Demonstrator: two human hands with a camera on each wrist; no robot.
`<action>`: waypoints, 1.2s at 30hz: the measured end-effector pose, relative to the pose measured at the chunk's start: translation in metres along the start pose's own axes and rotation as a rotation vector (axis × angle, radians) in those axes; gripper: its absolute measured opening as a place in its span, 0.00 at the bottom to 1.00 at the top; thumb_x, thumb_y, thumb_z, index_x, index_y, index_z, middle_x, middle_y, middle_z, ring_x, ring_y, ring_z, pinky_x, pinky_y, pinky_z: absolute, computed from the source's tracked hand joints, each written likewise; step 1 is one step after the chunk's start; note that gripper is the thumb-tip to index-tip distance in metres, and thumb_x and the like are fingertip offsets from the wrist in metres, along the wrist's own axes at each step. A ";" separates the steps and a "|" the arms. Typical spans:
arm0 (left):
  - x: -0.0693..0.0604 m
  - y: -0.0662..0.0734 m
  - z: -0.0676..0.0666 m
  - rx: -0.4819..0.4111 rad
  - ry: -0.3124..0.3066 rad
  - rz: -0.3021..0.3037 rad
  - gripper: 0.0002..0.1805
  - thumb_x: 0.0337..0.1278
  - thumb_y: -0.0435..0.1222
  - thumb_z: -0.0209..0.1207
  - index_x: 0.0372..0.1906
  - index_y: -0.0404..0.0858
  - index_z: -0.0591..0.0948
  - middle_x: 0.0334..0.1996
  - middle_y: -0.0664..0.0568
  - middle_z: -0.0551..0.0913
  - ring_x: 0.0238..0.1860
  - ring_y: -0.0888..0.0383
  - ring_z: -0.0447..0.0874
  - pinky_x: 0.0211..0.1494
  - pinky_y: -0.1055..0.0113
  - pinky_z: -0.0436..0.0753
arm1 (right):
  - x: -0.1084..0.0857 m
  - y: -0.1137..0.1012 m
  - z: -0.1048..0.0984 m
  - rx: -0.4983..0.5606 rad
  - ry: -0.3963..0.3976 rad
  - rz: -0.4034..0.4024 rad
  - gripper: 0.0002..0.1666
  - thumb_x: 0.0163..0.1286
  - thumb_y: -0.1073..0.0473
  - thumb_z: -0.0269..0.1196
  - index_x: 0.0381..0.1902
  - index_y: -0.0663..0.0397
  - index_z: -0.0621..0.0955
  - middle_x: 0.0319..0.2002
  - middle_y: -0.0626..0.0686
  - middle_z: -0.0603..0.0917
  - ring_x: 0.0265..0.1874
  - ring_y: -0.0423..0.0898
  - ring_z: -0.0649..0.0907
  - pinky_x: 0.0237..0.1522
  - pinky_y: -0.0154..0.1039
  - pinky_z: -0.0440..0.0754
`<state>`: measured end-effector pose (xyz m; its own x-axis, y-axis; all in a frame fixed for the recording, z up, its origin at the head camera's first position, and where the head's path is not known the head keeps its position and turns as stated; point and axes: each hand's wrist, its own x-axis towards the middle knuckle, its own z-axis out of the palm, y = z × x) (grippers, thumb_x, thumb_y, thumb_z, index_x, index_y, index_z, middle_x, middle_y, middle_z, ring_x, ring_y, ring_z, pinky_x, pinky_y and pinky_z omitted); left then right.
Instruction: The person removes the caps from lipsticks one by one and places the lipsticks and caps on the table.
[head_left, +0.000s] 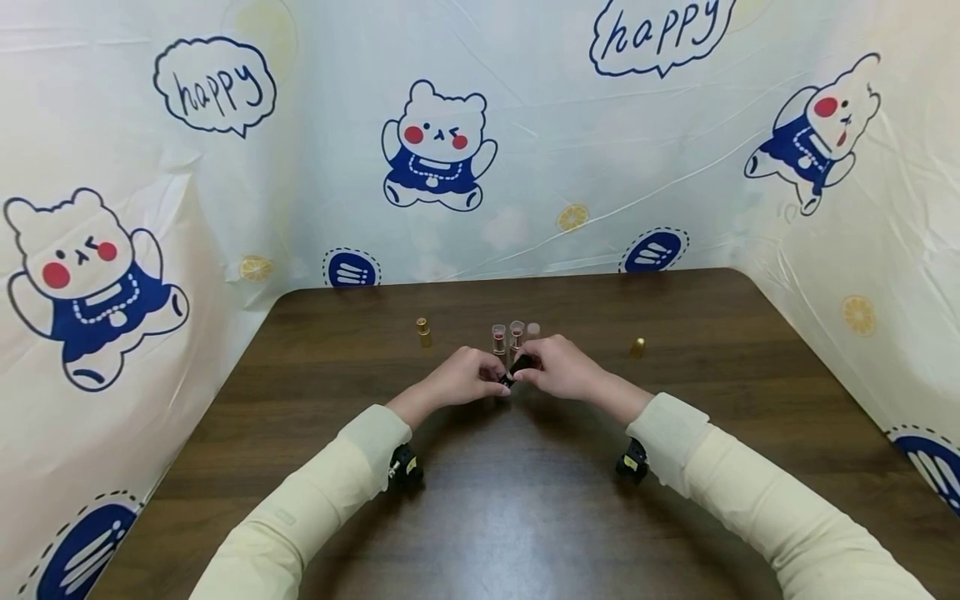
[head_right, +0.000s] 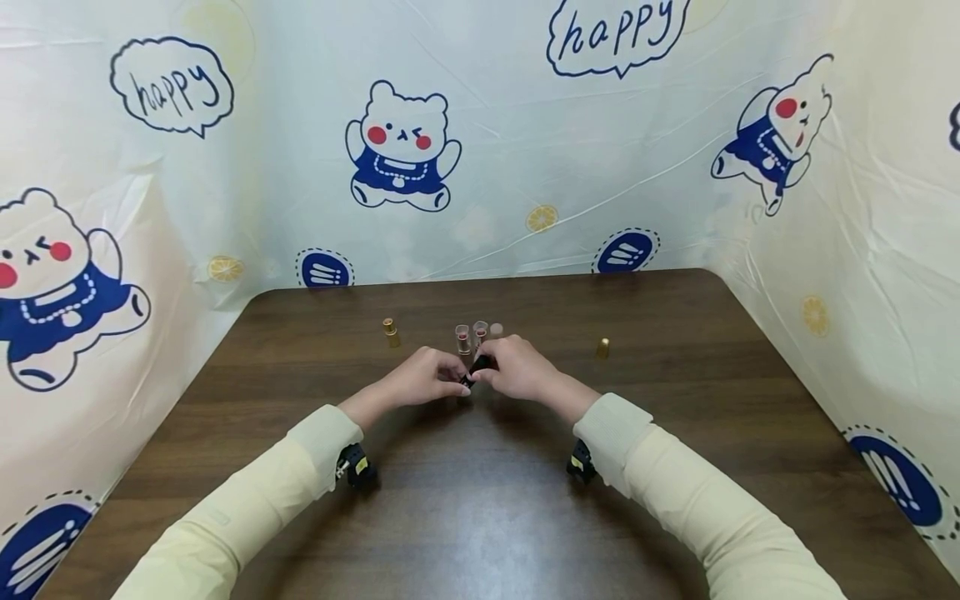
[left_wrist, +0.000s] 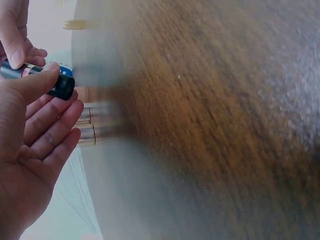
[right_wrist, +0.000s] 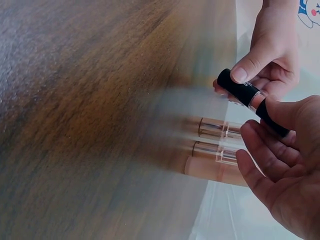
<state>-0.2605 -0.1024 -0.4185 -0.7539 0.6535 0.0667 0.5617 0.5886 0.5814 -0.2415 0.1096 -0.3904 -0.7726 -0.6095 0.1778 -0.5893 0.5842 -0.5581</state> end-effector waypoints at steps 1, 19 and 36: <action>0.000 0.000 0.000 -0.003 -0.004 0.002 0.06 0.53 0.38 0.70 0.35 0.42 0.86 0.29 0.60 0.84 0.30 0.66 0.81 0.37 0.70 0.79 | 0.000 0.000 0.000 -0.002 -0.001 -0.005 0.05 0.65 0.61 0.67 0.37 0.56 0.83 0.28 0.44 0.81 0.22 0.39 0.75 0.27 0.36 0.74; -0.002 -0.004 0.002 0.003 -0.036 0.044 0.05 0.55 0.37 0.69 0.35 0.41 0.85 0.28 0.60 0.84 0.27 0.65 0.78 0.33 0.69 0.78 | -0.002 0.002 -0.002 0.010 -0.039 -0.039 0.05 0.66 0.64 0.66 0.40 0.56 0.82 0.30 0.45 0.82 0.25 0.40 0.76 0.30 0.36 0.76; -0.005 -0.013 0.000 -0.027 -0.028 0.039 0.05 0.55 0.37 0.69 0.37 0.42 0.86 0.28 0.61 0.84 0.29 0.65 0.80 0.35 0.68 0.79 | -0.002 -0.001 -0.009 0.029 -0.026 -0.005 0.07 0.67 0.62 0.66 0.42 0.55 0.83 0.32 0.45 0.82 0.22 0.39 0.74 0.27 0.36 0.74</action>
<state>-0.2635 -0.1131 -0.4265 -0.7220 0.6887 0.0671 0.5803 0.5498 0.6008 -0.2415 0.1151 -0.3830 -0.7630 -0.6263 0.1601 -0.5861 0.5656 -0.5802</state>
